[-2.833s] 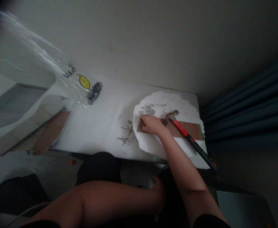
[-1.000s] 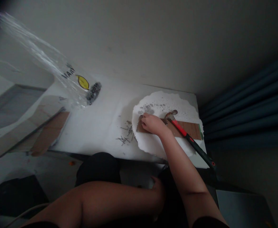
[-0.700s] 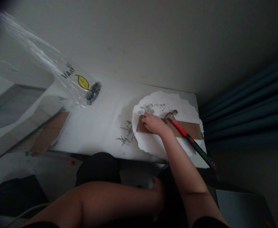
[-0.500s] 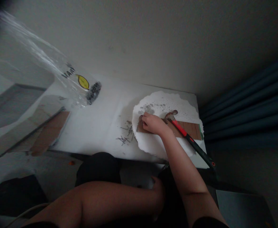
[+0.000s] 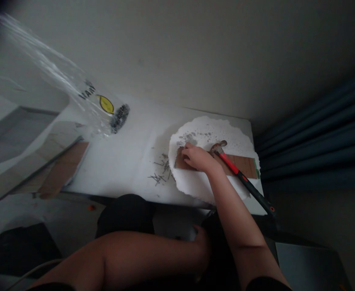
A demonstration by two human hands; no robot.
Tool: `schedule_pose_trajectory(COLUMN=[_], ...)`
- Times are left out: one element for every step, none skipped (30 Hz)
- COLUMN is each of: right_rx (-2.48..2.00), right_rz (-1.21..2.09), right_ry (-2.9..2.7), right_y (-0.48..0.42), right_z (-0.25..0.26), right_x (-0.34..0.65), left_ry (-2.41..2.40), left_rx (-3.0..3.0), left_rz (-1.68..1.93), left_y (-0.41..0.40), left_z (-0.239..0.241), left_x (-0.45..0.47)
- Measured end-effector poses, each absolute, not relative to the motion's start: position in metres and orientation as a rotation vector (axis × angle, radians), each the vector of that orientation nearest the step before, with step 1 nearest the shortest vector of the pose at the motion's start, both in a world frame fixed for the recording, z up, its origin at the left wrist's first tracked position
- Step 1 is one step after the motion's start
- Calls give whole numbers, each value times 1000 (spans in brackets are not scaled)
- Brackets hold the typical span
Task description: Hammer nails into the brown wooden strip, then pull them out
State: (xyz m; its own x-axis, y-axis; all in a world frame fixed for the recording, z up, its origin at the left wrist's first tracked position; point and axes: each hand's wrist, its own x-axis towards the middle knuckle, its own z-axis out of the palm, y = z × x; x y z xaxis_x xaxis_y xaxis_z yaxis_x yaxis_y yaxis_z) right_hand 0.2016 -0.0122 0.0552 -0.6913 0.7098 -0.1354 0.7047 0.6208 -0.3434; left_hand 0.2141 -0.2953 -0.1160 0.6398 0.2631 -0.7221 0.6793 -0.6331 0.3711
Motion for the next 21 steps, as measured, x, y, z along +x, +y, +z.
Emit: schedule_pose_trajectory(right_rx=[-1221,-1215,-1207,-1196,-1185,-1177,-1172,-1168,-1162,-1158,-1155,-1152,-1150,-1145,-1136,-1121,-1106,-1098,-1104,-1125,-1158], right_rz=[596,597,597,602,609,618,627,638,650,662,673,683,689,688,683,674,661,644,623,605,591], right_ry=[-2817,-2816,-2810,-2799,-2778,-2748,-2713,-2681,-2657,-2647,-2649,-2657,-2662,-2657,-2641,-2619,-2600,-2592,-2599,-2618,-2644], right_y=[-12,-12,-12,-12,-12,-11,-11,-11,-10,-10,-9,-9,-8,-8,-8,-8,-8,-9,-9,-10,-11], right_z=[55,56,56,57,57,57,57,56,55,54,53,52,52,51,51,52,53,54,55,55,55], right_x=[202,202,202,203,203,203,204,205,206,207,208,209,210,210,210,209,208,207,206,204,204], left_ry=[719,718,715,703,677,644,609,587,573,557,551,559,561,558,547,541,530,513,509,516,529], left_rx=[2215,2218,2230,2252,2284,2319,2347,2364,2375,2380,2380,2374,2360,2346,2335,2333,2340,2350,2364,2376,2384], left_rz=[-850,-847,-840,-833,-829,-830,-835,-844,-850,-869,-898,-927,-953,-967,-969,-972,-974,-986,-995,-998,-987], left_y=[-295,-294,-294,-293,-293,-293,-293,-292,-292,-291,-290,-289,-288,-287,-286,-286,-286,-286,-287,-288,-289], left_z=[-115,-113,-112,-111,-111,-110,-109,-108,-108,-107,-106,-104,-103,-102,-100,-99,-99,-98,-99,-100,-102], left_x=[214,213,213,213,212,212,211,211,211,210,210,210,211,212,212,213,213,213,213,213,213])
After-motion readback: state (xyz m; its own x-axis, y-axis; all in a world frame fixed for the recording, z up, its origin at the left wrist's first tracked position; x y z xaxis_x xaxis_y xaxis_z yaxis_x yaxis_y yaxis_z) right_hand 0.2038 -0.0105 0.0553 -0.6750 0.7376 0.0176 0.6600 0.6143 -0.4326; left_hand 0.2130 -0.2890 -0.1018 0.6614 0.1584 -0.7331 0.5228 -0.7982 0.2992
